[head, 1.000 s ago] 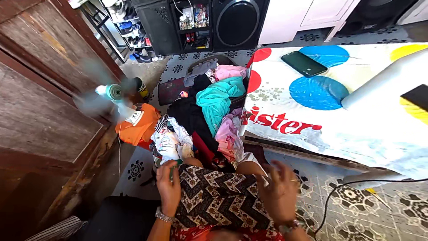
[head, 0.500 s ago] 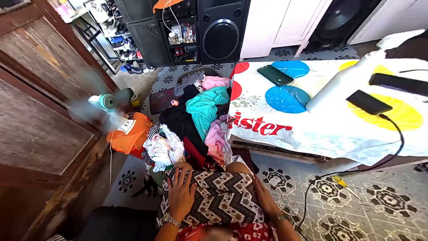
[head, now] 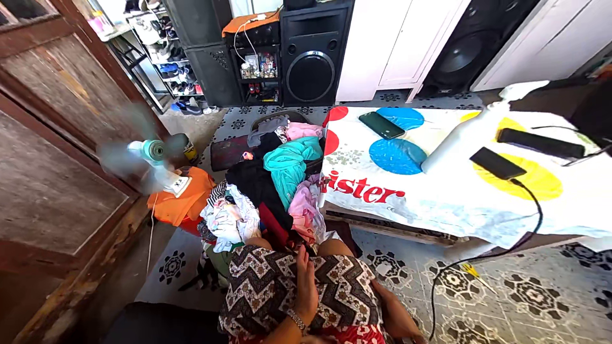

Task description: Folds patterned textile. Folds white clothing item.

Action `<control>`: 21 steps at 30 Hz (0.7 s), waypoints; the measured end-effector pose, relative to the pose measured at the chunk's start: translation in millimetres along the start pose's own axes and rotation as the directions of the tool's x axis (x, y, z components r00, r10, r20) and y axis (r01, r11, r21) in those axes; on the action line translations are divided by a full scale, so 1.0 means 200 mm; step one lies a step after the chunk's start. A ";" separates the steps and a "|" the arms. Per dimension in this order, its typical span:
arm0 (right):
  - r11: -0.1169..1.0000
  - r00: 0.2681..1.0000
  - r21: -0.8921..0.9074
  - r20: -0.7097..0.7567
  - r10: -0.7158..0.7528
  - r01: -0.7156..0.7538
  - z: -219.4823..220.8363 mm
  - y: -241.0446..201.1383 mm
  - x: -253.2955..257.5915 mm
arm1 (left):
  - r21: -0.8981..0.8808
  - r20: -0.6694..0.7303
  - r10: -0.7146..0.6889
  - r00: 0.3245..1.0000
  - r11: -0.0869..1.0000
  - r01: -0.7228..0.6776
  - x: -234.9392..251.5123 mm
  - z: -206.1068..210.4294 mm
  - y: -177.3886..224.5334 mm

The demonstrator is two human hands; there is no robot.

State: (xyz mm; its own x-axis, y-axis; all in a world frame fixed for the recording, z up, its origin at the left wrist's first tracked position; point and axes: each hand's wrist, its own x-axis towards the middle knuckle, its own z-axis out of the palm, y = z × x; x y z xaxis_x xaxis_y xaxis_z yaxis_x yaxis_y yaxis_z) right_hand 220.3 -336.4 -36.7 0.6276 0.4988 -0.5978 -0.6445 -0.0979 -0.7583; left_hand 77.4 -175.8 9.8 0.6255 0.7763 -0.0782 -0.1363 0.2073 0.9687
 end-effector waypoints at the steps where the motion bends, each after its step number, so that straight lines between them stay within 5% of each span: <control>1: 0.999 0.999 0.025 0.008 -0.046 0.046 -0.02 -0.02 0.00 | 0.003 0.004 -0.011 1.000 1.000 0.011 0.00 0.00 -0.02; 6: 0.971 0.971 0.012 0.010 -0.239 0.239 0.08 -0.30 -0.20 | -0.141 -0.026 0.048 0.999 0.989 -0.051 -0.04 -0.21 0.24; 10: 0.914 0.893 -0.045 0.241 -0.381 0.403 0.35 -0.52 -0.38 | -0.251 0.018 -0.014 1.000 0.968 0.018 -0.10 -0.64 0.42; 13: 0.809 0.699 -0.119 0.585 -0.411 0.576 0.71 -0.49 -0.42 | -0.284 0.081 -0.155 0.985 0.943 0.172 -0.17 -0.96 0.47; 16: 0.736 0.423 -0.123 0.875 -0.236 0.666 1.14 -0.27 -0.46 | -0.376 0.078 -0.277 0.958 0.881 0.285 -0.22 -1.09 0.50; 19: 0.604 0.366 -0.281 0.931 -0.018 0.746 1.31 -0.07 -0.51 | -0.465 -0.116 -0.407 0.906 0.829 0.312 -0.26 -1.07 0.54; 21: 0.407 0.326 -0.237 0.931 -0.164 0.882 1.25 0.03 -0.49 | -0.355 -0.161 -0.413 0.896 0.872 0.338 -0.27 -1.09 0.51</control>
State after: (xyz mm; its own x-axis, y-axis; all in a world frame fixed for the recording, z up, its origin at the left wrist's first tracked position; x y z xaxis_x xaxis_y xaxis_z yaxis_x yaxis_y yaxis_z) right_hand 44.9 -170.7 82.9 -0.0960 0.9805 0.1716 0.3950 0.1957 -0.8976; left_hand -136.8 -67.0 61.9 0.4931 0.7062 -0.5081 -0.1806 0.6544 0.7343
